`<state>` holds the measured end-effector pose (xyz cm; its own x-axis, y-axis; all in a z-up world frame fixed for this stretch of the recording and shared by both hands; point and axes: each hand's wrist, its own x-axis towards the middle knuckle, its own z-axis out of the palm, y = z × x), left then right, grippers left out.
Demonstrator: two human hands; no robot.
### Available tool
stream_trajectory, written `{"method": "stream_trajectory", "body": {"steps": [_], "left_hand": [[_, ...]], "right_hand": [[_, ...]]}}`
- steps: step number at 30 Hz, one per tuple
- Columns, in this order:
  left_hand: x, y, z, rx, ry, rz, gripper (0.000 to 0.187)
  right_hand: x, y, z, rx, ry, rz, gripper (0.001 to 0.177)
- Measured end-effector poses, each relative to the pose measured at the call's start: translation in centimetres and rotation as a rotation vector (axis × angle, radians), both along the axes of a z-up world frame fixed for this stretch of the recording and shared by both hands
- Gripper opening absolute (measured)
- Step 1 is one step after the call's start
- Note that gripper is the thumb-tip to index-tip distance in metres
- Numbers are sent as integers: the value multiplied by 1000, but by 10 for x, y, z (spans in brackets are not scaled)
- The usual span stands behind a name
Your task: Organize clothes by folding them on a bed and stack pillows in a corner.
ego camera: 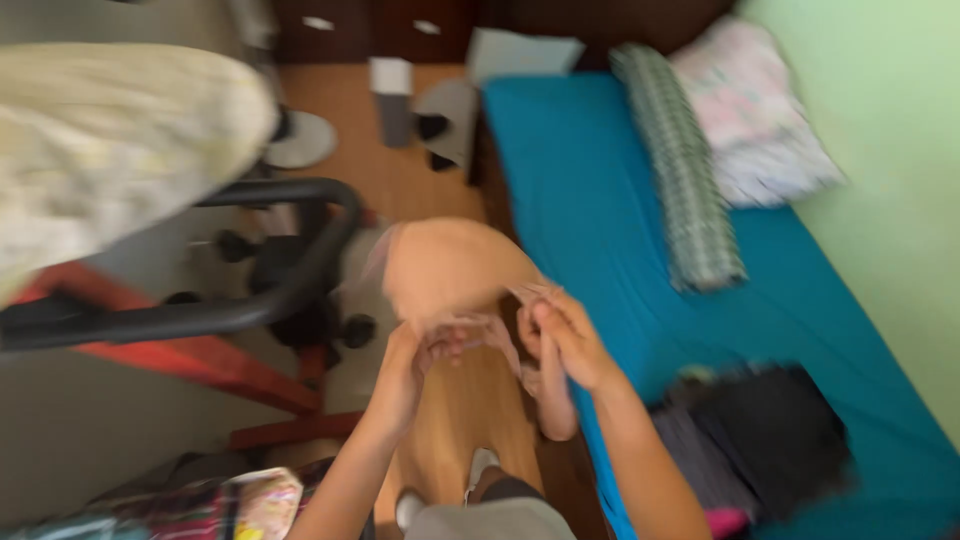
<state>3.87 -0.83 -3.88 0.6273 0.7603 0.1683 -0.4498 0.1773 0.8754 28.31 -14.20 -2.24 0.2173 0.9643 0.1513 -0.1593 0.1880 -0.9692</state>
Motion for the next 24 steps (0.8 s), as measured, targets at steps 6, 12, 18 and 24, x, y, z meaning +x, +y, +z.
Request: {"method": "stream_trajectory", "body": {"steps": [6,12,18,24], "left_hand": [[84,-12,-93,-339,50,-17,30],[159,-51,-149,-377,67,-43,16],[196,-164,-185,305,322,-224,20],[239,-178,-143,13,338,-686,23]], "right_hand": [[8,-92,-30,-134,-337,-247,21],[34,-178,-101,-323,57,-506,19],[39,-205,-128,-310,77,-699,29],[59,-225,-140,-253,-107,-852,18]]}}
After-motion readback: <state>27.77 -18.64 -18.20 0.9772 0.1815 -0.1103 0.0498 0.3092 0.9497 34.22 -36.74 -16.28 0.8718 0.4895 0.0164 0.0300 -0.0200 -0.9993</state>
